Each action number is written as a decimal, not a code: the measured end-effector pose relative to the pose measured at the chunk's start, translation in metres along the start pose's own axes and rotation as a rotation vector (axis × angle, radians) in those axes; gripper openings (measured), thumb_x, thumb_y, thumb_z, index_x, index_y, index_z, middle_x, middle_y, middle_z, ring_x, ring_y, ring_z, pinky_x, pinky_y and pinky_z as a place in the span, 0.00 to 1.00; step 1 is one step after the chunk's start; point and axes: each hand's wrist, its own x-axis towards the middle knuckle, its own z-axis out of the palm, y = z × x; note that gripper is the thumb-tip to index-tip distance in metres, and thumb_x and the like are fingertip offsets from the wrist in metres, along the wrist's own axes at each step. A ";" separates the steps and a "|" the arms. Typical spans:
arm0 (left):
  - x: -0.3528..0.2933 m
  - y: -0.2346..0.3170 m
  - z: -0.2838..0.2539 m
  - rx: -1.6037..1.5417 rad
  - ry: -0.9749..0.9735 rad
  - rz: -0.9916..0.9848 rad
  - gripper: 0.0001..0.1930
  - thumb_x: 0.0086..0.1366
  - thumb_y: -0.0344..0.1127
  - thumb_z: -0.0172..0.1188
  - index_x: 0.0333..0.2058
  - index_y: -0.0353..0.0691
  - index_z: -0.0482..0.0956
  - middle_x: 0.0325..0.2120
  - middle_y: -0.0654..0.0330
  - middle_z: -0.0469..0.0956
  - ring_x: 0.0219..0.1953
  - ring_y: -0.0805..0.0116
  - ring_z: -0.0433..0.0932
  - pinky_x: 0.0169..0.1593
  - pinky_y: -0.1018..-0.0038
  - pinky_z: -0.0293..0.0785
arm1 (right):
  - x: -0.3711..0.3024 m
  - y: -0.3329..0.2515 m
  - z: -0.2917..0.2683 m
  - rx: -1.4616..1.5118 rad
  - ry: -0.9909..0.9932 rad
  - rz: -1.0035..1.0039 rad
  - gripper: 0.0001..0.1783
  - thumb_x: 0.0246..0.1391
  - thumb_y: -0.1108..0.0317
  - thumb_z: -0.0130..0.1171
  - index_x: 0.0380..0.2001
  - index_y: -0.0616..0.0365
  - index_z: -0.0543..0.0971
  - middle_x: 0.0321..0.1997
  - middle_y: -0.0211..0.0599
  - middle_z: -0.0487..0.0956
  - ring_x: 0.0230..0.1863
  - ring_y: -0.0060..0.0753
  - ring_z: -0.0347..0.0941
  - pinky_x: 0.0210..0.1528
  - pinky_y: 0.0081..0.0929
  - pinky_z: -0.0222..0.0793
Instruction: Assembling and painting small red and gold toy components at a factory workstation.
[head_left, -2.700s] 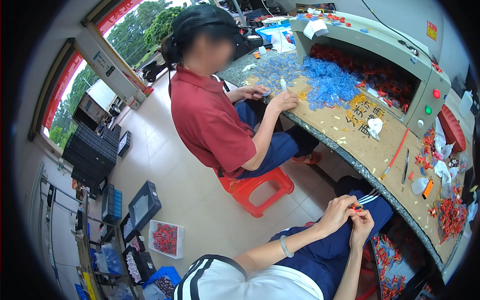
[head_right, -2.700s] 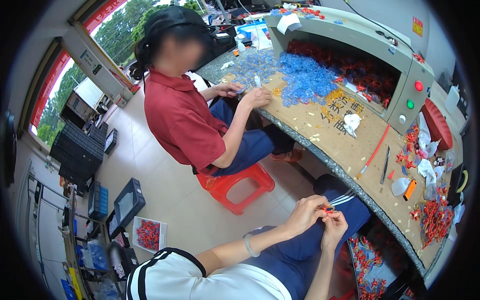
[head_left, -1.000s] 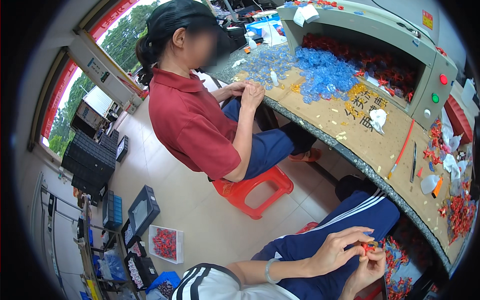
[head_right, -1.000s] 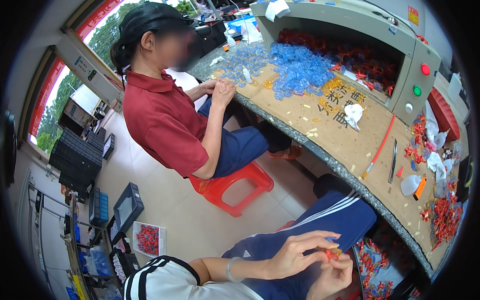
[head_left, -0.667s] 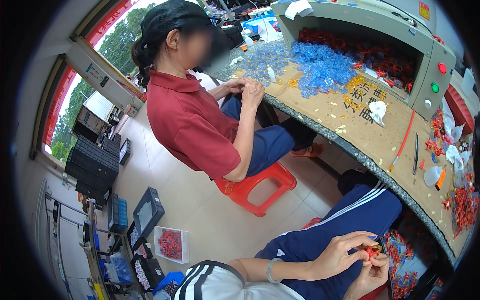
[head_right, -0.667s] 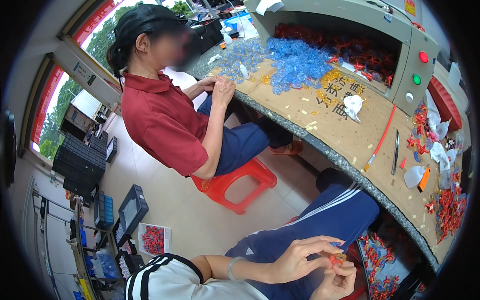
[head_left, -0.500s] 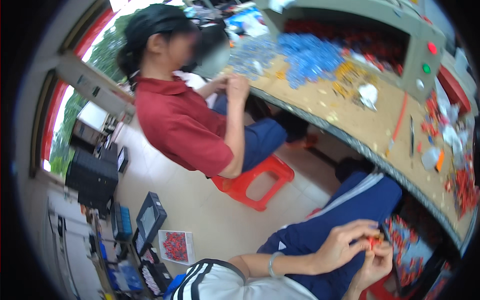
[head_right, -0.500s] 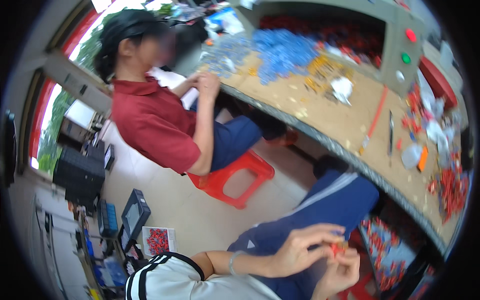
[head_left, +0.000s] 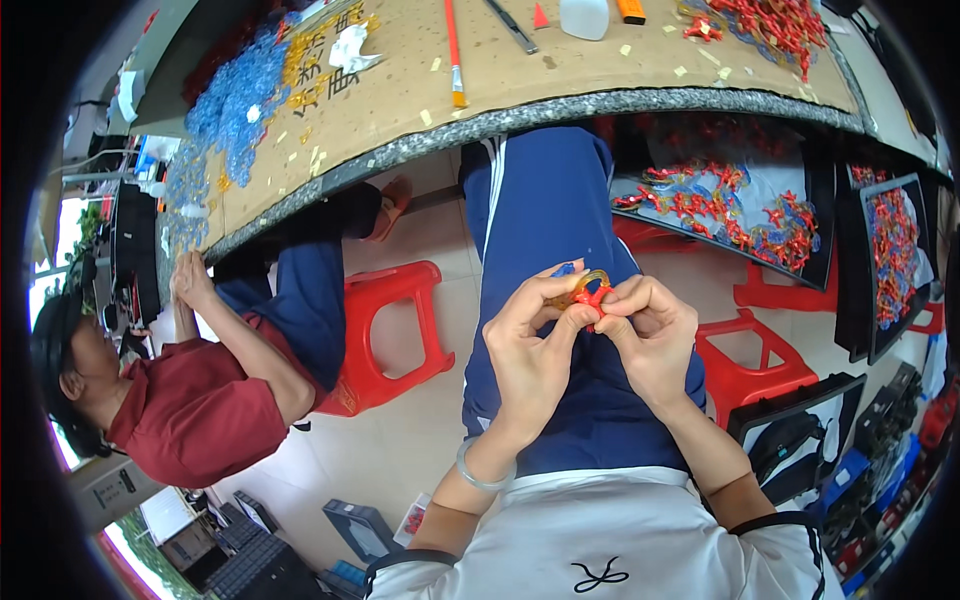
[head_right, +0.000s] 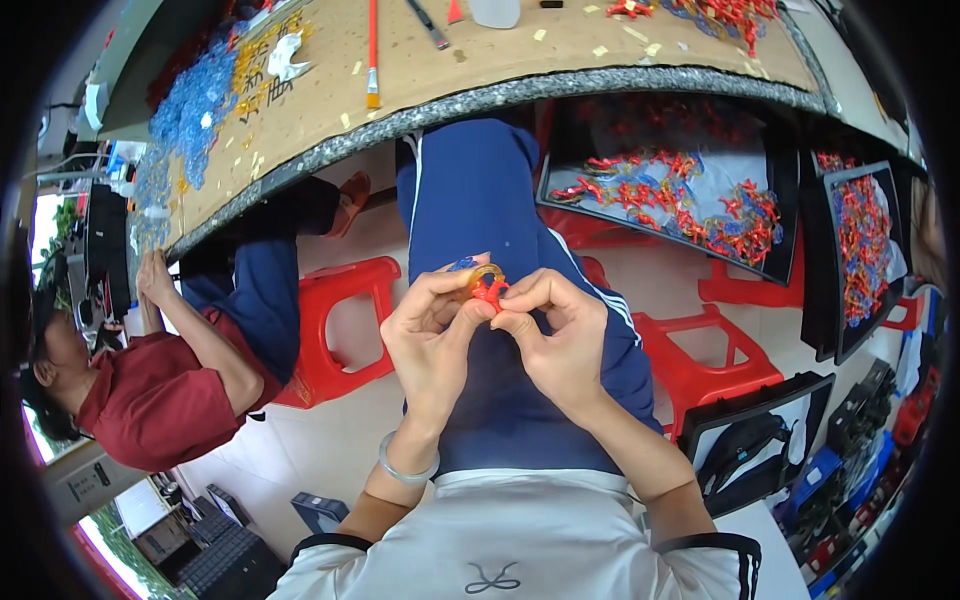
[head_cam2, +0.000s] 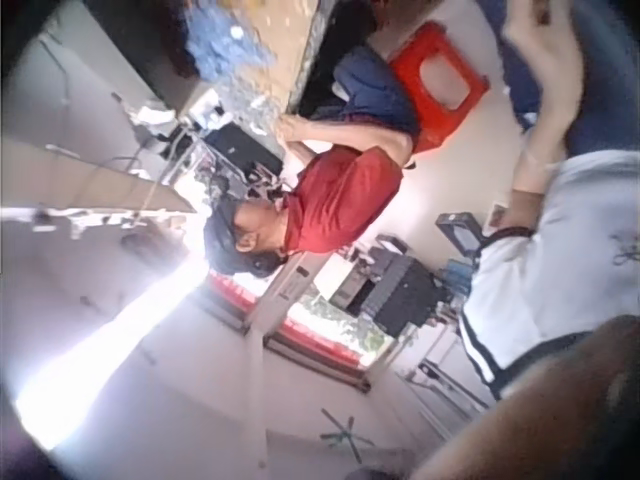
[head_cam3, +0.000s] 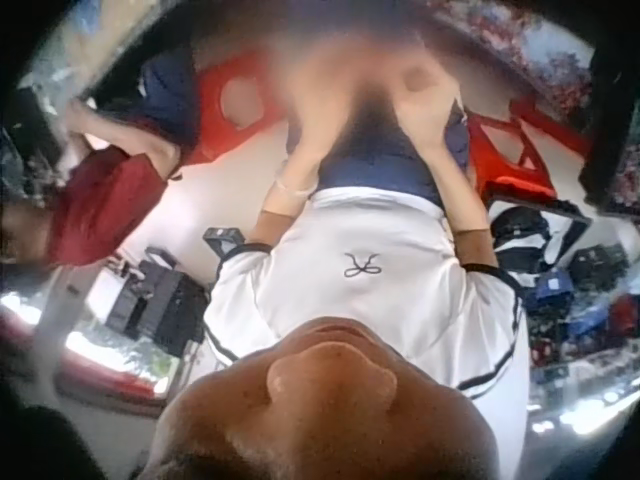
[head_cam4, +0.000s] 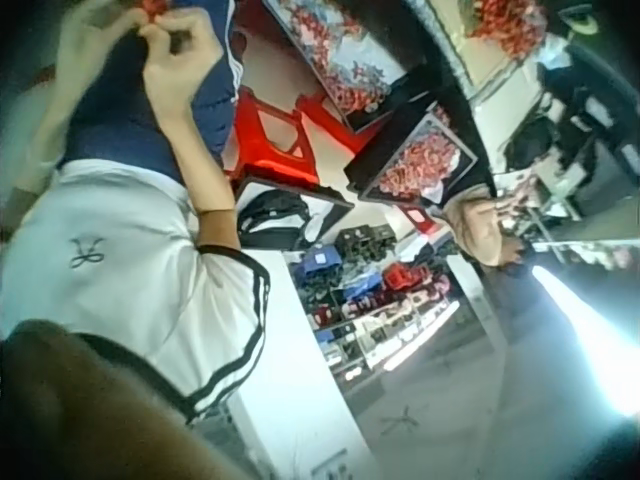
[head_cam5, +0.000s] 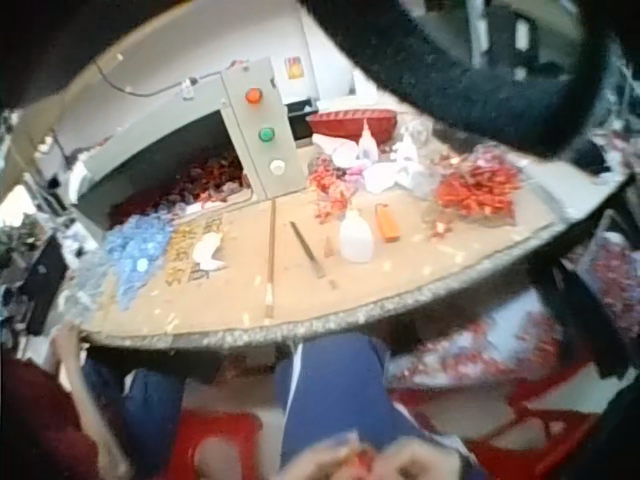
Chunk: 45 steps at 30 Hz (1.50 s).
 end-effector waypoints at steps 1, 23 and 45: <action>0.000 -0.002 0.000 -0.001 0.005 0.000 0.11 0.54 0.17 0.61 0.38 0.28 0.76 0.42 0.48 0.77 0.38 0.68 0.79 0.42 0.77 0.78 | 0.000 0.000 0.000 0.001 0.003 0.010 0.07 0.45 0.82 0.63 0.25 0.66 0.74 0.29 0.37 0.75 0.32 0.22 0.71 0.36 0.18 0.69; -0.007 0.023 -0.002 -0.094 -0.016 0.098 0.10 0.52 0.19 0.63 0.34 0.25 0.77 0.43 0.41 0.75 0.41 0.61 0.79 0.44 0.72 0.79 | -0.002 -0.030 0.005 -0.251 -0.002 -0.325 0.10 0.38 0.83 0.66 0.20 0.63 0.74 0.21 0.40 0.76 0.24 0.32 0.75 0.28 0.23 0.70; -0.019 0.053 -0.021 -0.051 0.040 0.129 0.11 0.53 0.20 0.60 0.37 0.29 0.78 0.46 0.47 0.76 0.44 0.61 0.78 0.46 0.72 0.76 | -0.012 -0.032 0.012 -0.237 -0.063 -0.287 0.14 0.50 0.71 0.63 0.23 0.61 0.67 0.29 0.35 0.68 0.33 0.26 0.68 0.37 0.21 0.65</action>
